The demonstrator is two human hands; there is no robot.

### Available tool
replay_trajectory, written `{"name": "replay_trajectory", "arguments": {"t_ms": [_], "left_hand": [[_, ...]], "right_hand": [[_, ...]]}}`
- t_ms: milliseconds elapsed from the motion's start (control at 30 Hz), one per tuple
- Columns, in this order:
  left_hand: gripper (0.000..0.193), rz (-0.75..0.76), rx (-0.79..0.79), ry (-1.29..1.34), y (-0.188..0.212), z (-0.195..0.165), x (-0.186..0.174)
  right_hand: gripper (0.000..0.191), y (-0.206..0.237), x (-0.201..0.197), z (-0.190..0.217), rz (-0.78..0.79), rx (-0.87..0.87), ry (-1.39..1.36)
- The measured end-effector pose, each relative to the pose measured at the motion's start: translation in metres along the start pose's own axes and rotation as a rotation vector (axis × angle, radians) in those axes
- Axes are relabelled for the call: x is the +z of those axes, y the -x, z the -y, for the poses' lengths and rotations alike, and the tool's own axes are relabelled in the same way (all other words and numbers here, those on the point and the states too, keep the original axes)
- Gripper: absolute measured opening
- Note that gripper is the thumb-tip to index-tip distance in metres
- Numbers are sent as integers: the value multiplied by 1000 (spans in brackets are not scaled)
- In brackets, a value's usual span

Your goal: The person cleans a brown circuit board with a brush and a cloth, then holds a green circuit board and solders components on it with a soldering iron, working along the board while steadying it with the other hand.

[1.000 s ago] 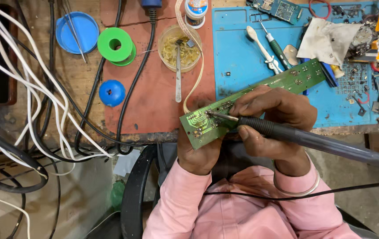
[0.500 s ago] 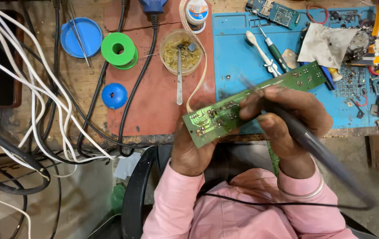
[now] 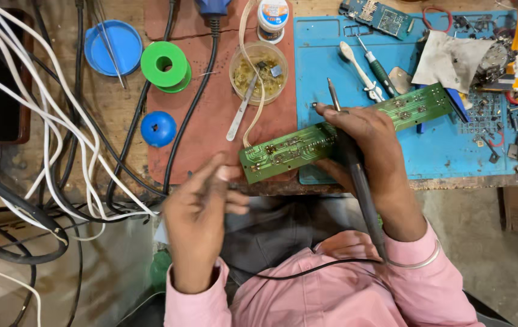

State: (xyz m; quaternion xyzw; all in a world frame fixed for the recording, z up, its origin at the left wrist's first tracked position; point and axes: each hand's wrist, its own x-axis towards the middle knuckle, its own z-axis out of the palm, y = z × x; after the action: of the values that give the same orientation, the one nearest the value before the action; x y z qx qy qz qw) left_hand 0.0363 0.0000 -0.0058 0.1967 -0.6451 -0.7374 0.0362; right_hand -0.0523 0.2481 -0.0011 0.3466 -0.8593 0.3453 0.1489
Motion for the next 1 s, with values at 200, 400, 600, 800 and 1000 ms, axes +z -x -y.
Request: {"name": "replay_trajectory", "arguments": {"t_ms": [200, 400, 600, 800, 1000], "left_hand": [[36, -361, 622, -944, -17, -13, -32], [47, -286, 668, -1080, -59, -12, -47], [53, -274, 500, -972, -70, -18, -48], [53, -219, 435, -577, -70, -31, -59], [36, -80, 344, -173, -23, -34, -61]], "right_hand": [[82, 2, -2, 4, 12, 7, 21], [88, 1, -1, 10, -31, 39, 30], [88, 8, 0, 11, -75, 73, 23], [86, 8, 2, 7, -93, 50, 10], [83, 10, 3, 7, -93, 55, -8]]}}
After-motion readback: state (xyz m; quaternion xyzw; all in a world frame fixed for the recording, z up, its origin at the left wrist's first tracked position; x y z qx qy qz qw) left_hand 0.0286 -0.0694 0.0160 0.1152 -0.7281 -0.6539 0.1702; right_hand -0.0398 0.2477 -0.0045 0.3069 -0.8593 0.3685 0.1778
